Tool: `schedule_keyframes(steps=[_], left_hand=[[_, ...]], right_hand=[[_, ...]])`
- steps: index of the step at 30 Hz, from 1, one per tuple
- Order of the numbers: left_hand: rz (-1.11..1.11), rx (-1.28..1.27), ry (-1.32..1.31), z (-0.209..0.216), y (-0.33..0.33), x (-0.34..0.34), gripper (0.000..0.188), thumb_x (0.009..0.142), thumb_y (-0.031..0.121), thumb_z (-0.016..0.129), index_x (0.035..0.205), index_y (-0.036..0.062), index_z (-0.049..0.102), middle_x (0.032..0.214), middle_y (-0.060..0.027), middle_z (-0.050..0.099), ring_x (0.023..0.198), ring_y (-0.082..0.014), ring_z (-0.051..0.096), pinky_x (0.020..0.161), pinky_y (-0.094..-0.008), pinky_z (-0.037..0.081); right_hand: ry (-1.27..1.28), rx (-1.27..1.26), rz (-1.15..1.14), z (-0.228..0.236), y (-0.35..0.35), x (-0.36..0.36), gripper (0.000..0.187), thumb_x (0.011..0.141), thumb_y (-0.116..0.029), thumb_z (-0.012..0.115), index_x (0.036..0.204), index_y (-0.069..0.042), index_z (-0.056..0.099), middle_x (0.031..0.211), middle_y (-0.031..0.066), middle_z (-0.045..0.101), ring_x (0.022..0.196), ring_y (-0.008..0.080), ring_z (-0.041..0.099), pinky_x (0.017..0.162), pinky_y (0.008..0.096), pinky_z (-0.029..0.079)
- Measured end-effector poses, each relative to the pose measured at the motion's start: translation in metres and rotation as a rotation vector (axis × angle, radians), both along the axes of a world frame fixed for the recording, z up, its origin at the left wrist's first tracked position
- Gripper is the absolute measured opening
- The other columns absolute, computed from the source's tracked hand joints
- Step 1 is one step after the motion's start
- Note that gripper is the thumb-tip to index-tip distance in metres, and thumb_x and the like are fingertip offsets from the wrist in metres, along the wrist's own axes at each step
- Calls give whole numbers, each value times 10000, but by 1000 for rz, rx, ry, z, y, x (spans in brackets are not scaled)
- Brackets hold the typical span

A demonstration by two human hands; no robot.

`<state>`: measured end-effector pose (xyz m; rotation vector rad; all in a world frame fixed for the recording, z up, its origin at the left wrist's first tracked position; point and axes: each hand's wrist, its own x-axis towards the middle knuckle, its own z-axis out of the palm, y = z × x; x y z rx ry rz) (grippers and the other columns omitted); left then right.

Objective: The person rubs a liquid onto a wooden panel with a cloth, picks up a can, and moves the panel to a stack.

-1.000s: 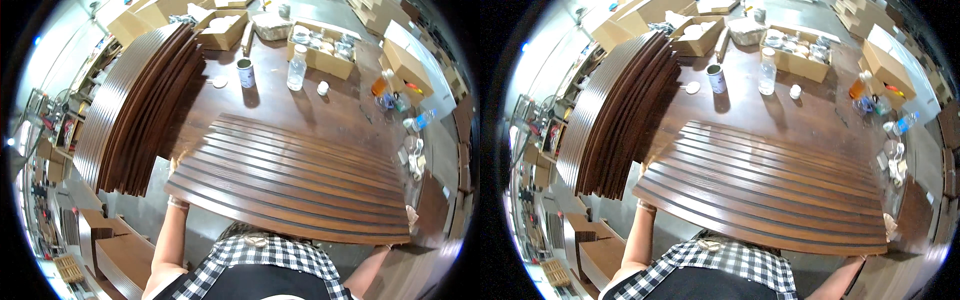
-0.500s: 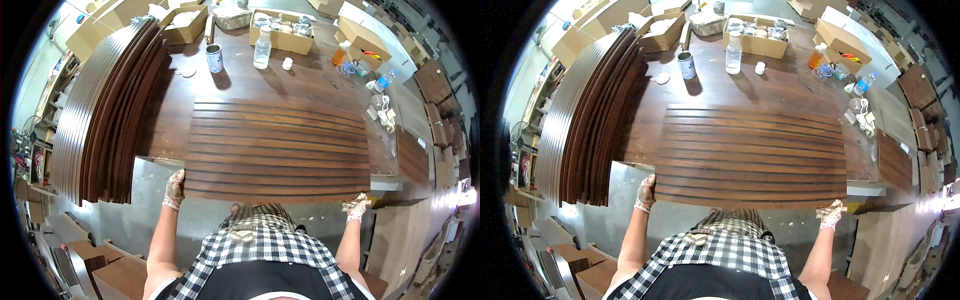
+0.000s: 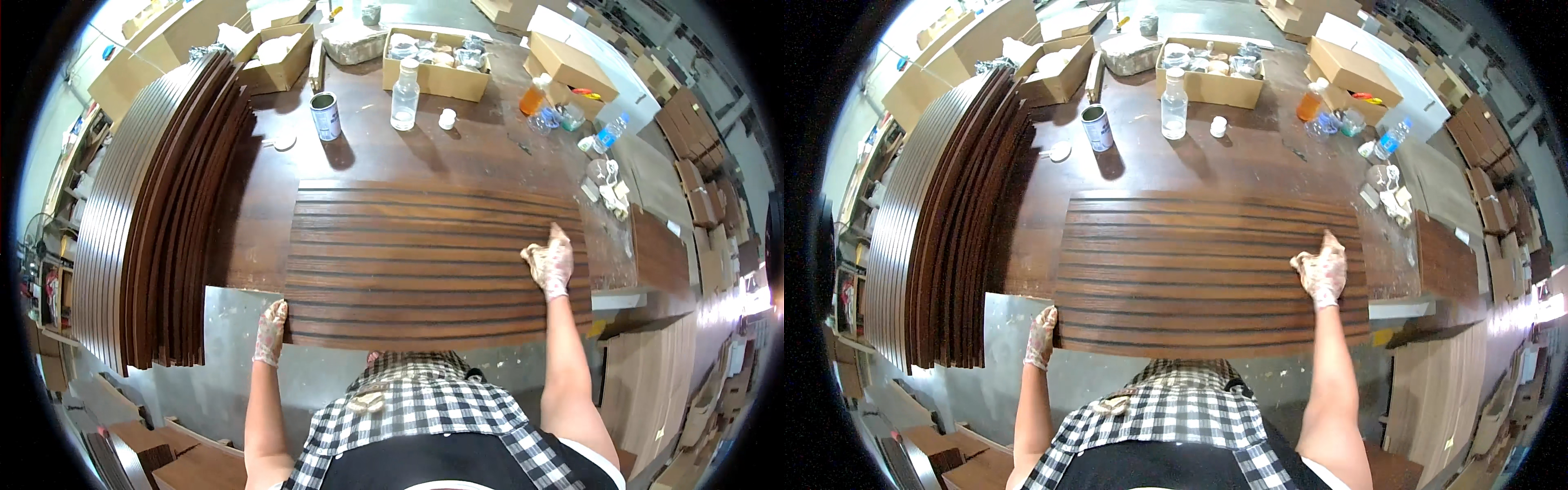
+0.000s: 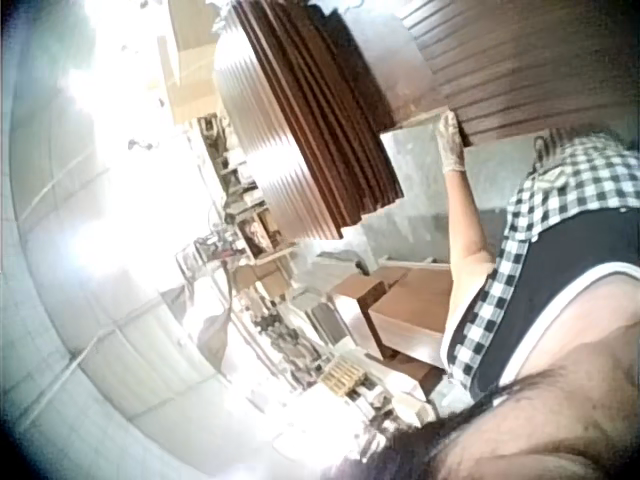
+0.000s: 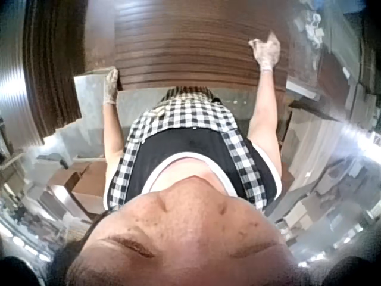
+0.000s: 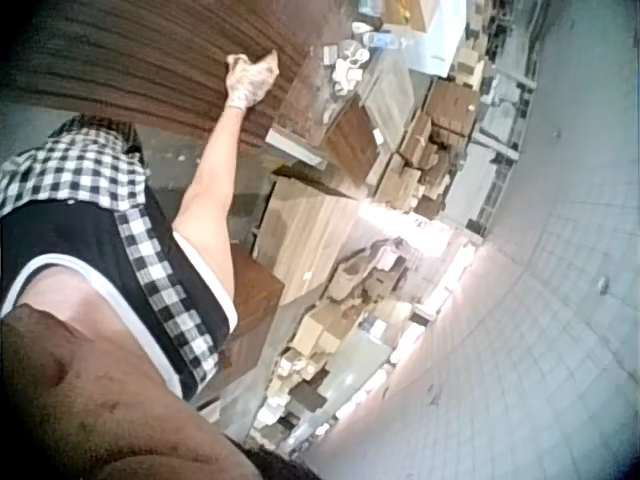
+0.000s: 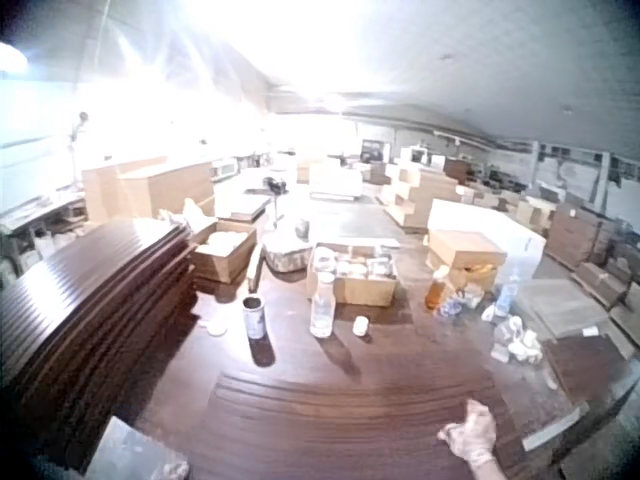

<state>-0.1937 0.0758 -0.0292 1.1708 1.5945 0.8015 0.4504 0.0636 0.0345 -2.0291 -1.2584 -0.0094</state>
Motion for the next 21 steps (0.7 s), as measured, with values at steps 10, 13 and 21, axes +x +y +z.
schedule_keyframes(steps=[10,13,21], left_hand=[[134,-124,105,81,-69,7,375,988,273,557,1206,-25,618,1083,-112,677,985,-176,601,898,-309,469],[173,-132,117,75,-77,-2,370,992,275,550,1195,-25,625,1075,-112,679,981,-176,602,896,-309,470],[240,-177,5,100,-74,18,349,1016,261,508,1198,-18,612,1043,-54,666,955,-130,591,862,-292,483]], right_hand=[[-244,-108,588,7,93,-308,631,871,-388,540,1397,-54,437,1421,212,426,1299,373,409,1112,465,319],[-90,-449,1191,92,71,-388,448,915,-308,459,1295,-79,521,1300,170,527,1217,322,495,1067,443,344],[-369,-408,749,76,42,-198,433,873,-352,565,1279,-203,591,1360,110,537,1272,306,480,1108,473,348]])
